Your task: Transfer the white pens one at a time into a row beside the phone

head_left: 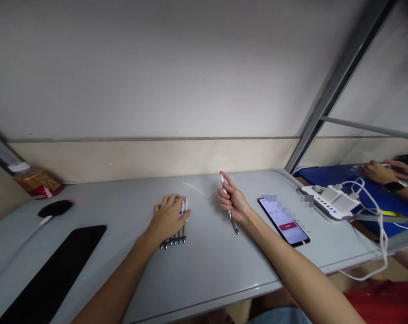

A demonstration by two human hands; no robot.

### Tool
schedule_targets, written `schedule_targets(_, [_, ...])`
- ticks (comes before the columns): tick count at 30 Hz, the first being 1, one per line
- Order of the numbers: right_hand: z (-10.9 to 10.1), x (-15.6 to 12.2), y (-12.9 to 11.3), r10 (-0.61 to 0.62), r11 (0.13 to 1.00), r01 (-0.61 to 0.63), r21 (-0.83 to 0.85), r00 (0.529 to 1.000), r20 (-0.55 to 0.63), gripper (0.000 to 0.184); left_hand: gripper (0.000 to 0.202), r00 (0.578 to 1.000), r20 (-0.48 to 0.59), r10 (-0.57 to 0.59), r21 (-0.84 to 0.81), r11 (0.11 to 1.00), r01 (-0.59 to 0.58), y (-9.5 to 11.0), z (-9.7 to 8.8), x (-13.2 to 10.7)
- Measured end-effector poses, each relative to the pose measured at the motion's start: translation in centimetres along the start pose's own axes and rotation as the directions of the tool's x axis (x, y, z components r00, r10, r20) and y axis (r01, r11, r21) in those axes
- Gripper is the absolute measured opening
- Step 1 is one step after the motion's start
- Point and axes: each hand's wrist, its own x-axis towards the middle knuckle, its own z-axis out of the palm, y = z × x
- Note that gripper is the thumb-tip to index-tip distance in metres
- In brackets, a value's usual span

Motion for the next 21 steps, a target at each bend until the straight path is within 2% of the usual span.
schedule_targets(21, [0.22, -0.1, -0.04, -0.005, 1.0, 0.005, -0.014, 0.999, -0.031, 0.045, 0.044, 0.999, -0.038, -0.013, 0.019, 1.0, 0.013, -0.05, -0.11, 0.0])
